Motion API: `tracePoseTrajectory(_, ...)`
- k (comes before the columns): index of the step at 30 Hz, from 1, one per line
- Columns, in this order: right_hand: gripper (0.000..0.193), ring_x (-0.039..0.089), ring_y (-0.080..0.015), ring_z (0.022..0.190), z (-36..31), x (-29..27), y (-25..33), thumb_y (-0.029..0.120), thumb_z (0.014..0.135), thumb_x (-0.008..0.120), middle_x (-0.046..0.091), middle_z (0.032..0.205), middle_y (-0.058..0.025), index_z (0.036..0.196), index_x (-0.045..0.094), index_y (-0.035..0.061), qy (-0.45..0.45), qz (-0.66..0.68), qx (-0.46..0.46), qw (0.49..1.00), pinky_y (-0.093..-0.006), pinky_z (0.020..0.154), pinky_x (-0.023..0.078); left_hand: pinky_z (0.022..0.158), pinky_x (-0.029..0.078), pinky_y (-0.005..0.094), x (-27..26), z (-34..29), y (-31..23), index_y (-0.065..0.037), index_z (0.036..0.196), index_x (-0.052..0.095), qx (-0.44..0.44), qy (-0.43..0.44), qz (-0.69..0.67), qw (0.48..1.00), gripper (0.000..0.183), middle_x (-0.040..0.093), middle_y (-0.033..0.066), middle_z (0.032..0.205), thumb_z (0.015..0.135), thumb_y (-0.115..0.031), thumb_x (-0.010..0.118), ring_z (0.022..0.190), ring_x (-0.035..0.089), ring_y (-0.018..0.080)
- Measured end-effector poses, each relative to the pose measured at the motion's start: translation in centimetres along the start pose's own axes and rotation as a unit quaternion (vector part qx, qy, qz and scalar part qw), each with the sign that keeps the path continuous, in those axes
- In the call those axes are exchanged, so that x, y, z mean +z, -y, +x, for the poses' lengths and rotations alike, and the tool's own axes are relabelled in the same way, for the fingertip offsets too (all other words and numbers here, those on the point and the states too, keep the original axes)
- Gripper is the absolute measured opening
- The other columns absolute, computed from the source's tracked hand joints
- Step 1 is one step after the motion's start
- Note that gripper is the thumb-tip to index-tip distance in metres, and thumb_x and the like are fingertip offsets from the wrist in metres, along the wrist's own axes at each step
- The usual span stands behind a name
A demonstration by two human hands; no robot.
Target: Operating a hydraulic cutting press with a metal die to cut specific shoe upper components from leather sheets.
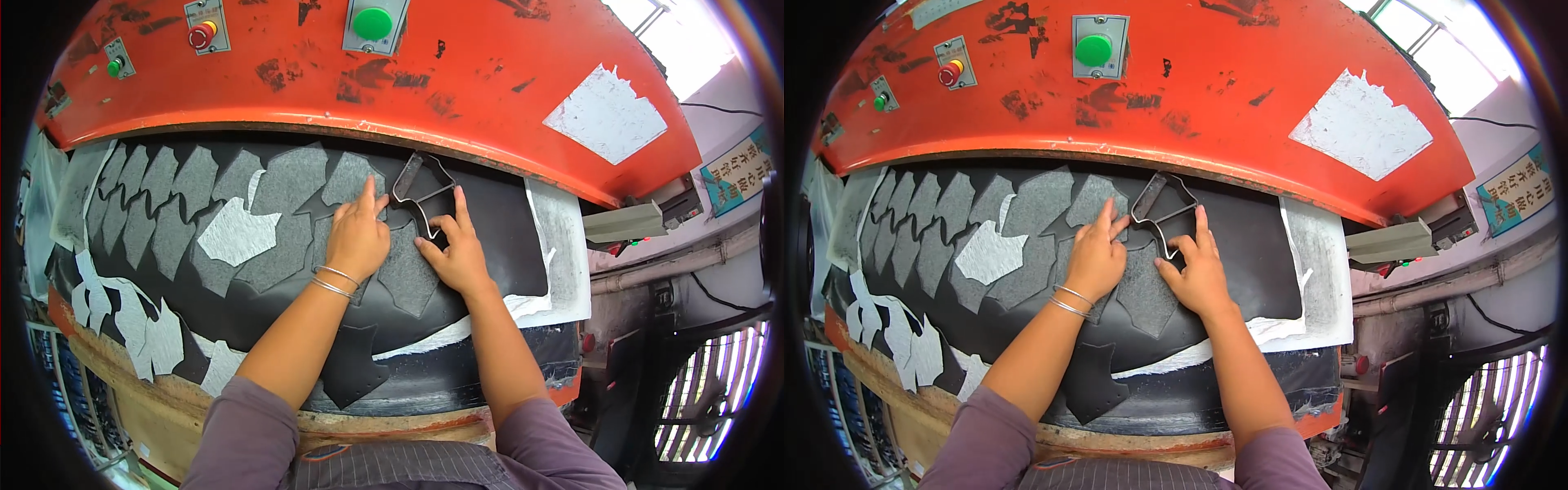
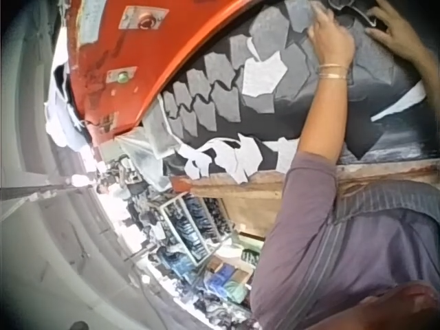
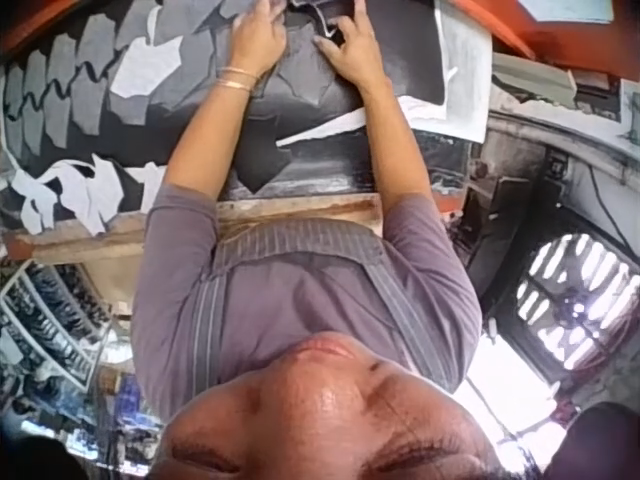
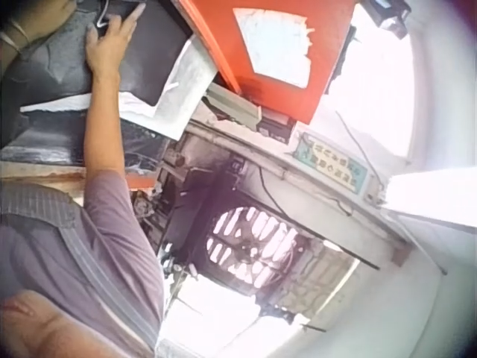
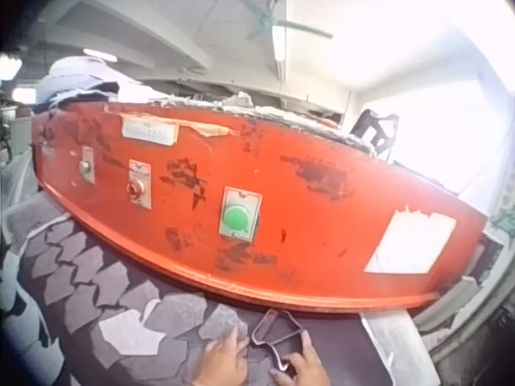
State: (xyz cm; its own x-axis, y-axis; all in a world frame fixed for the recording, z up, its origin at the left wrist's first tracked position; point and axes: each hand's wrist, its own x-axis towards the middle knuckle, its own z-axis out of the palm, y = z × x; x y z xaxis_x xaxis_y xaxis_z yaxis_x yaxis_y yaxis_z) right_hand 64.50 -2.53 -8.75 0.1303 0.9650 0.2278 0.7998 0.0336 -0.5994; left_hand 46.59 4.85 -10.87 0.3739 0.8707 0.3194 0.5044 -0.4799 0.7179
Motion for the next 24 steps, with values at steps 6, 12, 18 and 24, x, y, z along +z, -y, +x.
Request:
tracePoseTrajectory(6,0.028,0.043,-0.0461,0.126,0.5,-0.7,0.0,0.022,0.074,0.074,0.022,0.149,-0.0306,0.093,0.061,0.0063,0.021,0.01,-0.008,1.0,-0.0438,0.1,0.041,0.101,0.037,0.0408,-0.2,0.2,0.6,0.01,0.135,0.034,0.029,-0.015,-0.023,0.999,0.063,0.067,0.0134,0.113,0.075,-0.001,0.05,0.109,0.059,0.0276)
tracePoseTrajectory(12,0.031,0.042,-0.0477,0.125,0.9,-0.3,0.5,0.021,0.073,0.073,0.023,0.147,-0.033,0.095,0.058,0.005,0.006,-0.029,-0.034,0.999,-0.0459,0.101,0.04,0.1,0.038,0.0413,-1.1,0.4,0.4,0.01,0.133,0.036,0.037,-0.008,-0.02,0.999,0.062,0.068,0.0143,0.111,0.074,-0.002,0.051,0.11,0.058,0.029)
tracePoseTrajectory(18,0.062,0.036,-0.047,0.129,-0.3,-0.1,1.3,0.033,0.072,0.076,0.013,0.15,-0.033,0.123,0.053,0.0062,0.01,-0.093,-0.049,0.994,-0.0518,0.104,0.034,0.103,0.037,0.0407,-2.3,-0.9,0.8,0.007,0.137,0.034,0.0,0.003,-0.059,0.998,0.066,0.063,0.0172,0.119,0.075,-0.005,0.054,0.11,0.058,0.0319)
tracePoseTrajectory(24,0.067,0.058,-0.0322,0.106,-1.0,-4.2,7.5,0.033,0.077,0.077,0.049,0.127,-0.0226,0.13,0.048,0.0033,-0.075,0.044,0.015,0.996,-0.038,0.085,0.047,0.085,0.048,0.0294,-16.5,1.6,6.2,-0.001,0.104,0.063,-0.076,-0.216,-0.222,0.948,0.017,0.065,0.0078,0.1,0.089,-0.008,0.058,0.091,0.061,0.0154)
